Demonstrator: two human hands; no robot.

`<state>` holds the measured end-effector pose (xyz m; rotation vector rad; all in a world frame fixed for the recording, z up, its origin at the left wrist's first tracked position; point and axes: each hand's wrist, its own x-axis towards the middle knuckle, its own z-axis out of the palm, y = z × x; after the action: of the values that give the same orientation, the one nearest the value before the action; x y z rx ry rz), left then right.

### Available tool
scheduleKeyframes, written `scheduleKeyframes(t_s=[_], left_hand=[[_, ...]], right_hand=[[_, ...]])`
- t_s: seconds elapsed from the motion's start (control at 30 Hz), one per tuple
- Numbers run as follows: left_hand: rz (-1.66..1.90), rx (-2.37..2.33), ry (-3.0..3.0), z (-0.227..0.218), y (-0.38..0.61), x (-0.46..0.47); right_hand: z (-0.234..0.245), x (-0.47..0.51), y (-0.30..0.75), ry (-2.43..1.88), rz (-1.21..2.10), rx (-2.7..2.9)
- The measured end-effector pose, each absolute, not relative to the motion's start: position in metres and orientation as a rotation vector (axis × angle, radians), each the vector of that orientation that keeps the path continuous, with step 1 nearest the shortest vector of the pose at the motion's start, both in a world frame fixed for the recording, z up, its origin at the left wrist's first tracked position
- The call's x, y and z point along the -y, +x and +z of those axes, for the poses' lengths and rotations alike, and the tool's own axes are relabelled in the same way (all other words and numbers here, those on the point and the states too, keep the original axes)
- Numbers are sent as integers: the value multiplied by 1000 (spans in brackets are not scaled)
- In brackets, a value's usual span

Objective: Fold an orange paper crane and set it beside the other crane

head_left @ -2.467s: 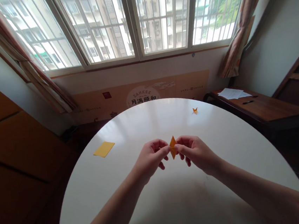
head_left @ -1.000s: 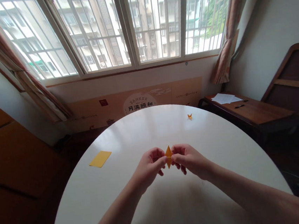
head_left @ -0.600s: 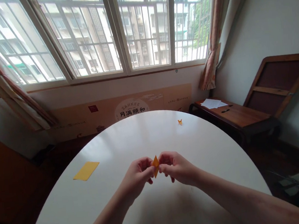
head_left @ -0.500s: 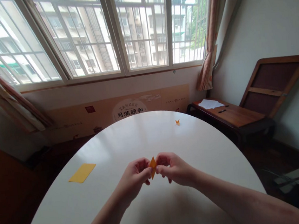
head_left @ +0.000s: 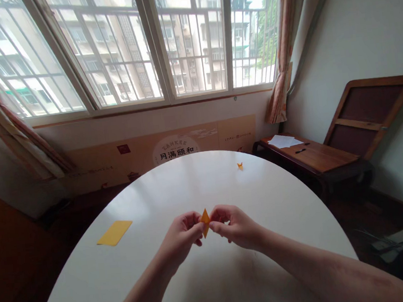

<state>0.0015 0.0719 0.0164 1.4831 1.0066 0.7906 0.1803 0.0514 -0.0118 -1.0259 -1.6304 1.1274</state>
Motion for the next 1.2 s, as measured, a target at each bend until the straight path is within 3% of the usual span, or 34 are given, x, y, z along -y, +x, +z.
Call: scheduleKeyframes(t_s=[0.57,0.87,1.2], left_hand=[[846,-997,1502,12,1,-69],[1080,-1117,1689,-1,-2,-73],[1002,-1375,2070,-6,-8,-80]], right_hand=[[-12,-53,179,-1007,1371,1289],[-25,-64,183,-1069,1297,1381],[-39,-82,187,-1126,1271,1350]])
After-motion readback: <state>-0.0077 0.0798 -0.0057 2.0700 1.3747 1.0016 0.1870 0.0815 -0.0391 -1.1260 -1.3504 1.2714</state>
